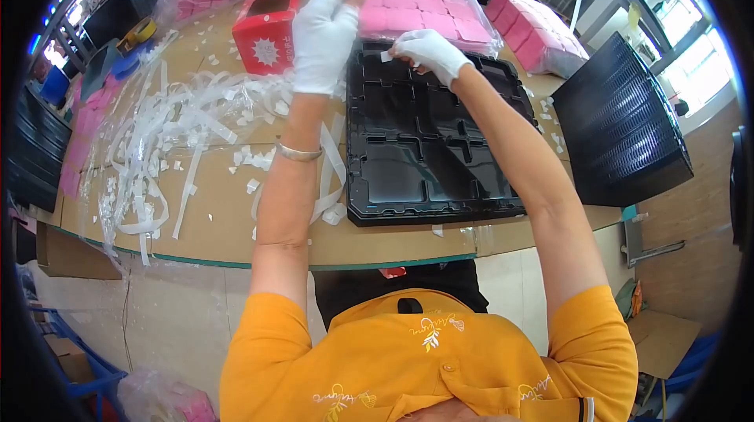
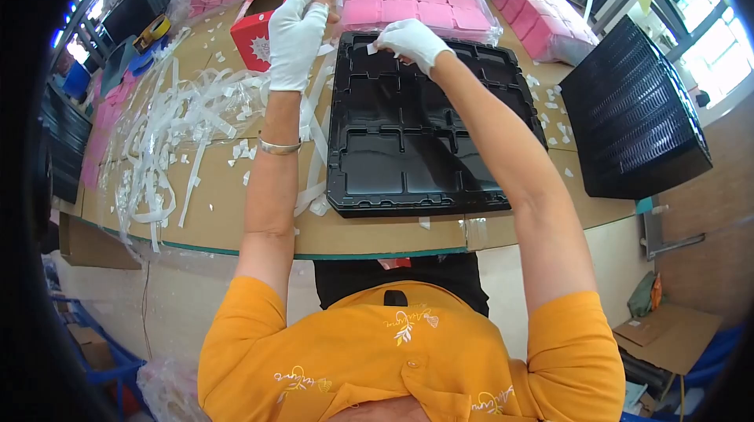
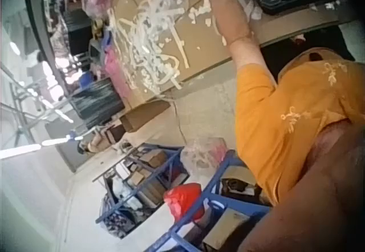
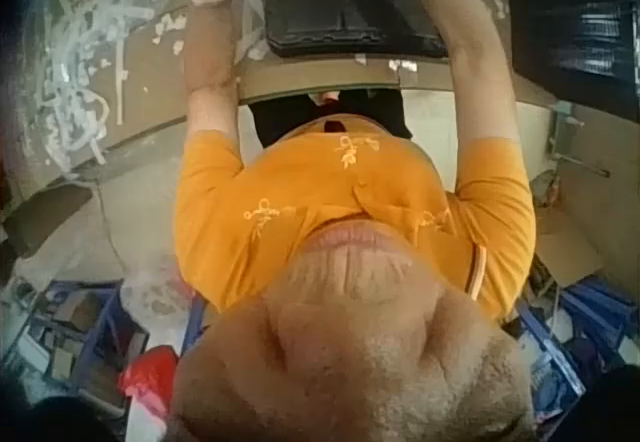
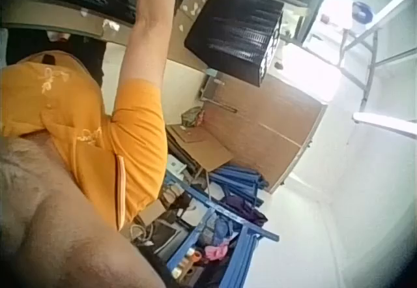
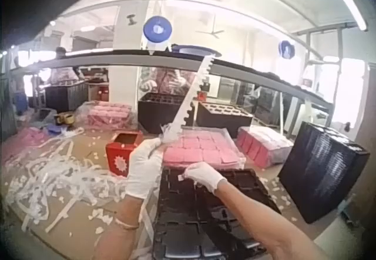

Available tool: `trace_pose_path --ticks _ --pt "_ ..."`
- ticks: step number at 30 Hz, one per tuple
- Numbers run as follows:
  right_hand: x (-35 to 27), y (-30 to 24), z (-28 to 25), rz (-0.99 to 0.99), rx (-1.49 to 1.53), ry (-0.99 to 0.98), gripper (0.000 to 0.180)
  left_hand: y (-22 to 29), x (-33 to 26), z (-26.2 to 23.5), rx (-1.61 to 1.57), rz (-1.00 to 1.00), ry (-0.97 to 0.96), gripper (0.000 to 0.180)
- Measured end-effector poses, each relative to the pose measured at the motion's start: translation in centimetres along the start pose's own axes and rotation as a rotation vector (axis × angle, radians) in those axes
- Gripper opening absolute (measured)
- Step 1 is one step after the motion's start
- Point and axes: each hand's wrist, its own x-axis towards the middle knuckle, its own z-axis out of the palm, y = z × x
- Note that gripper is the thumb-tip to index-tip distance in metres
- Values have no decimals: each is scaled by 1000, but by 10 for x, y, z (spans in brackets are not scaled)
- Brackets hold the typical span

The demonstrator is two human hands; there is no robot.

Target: The person assembles plastic trays by hand, preparing them with foam inserts and white plastic strips.

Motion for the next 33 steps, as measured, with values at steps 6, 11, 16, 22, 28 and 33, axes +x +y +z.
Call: trace_pose_path --ticks 6,11,16,22,28,33 --pt "28 6 15 -44 -625 -10 44 6 0 9 -28 65 32 27" --pt "17 -14 27 -6 -788 45 46 -17 3 2 -7 21 -12 27" --pt "-6 -10 -9 -365 98 329 34 16 -9 13 -246 -216 -138 29" --pt "-43 -58 -17 -441 384 245 40 14 -11 18 -280 -238 -119 30" --pt "-42 -65 -23 -455 319 246 40 21 -12 20 -280 -216 -119 31" --pt "-48 -74 -22 -395 332 235 37 30 -13 16 -251 -213 -134 30"
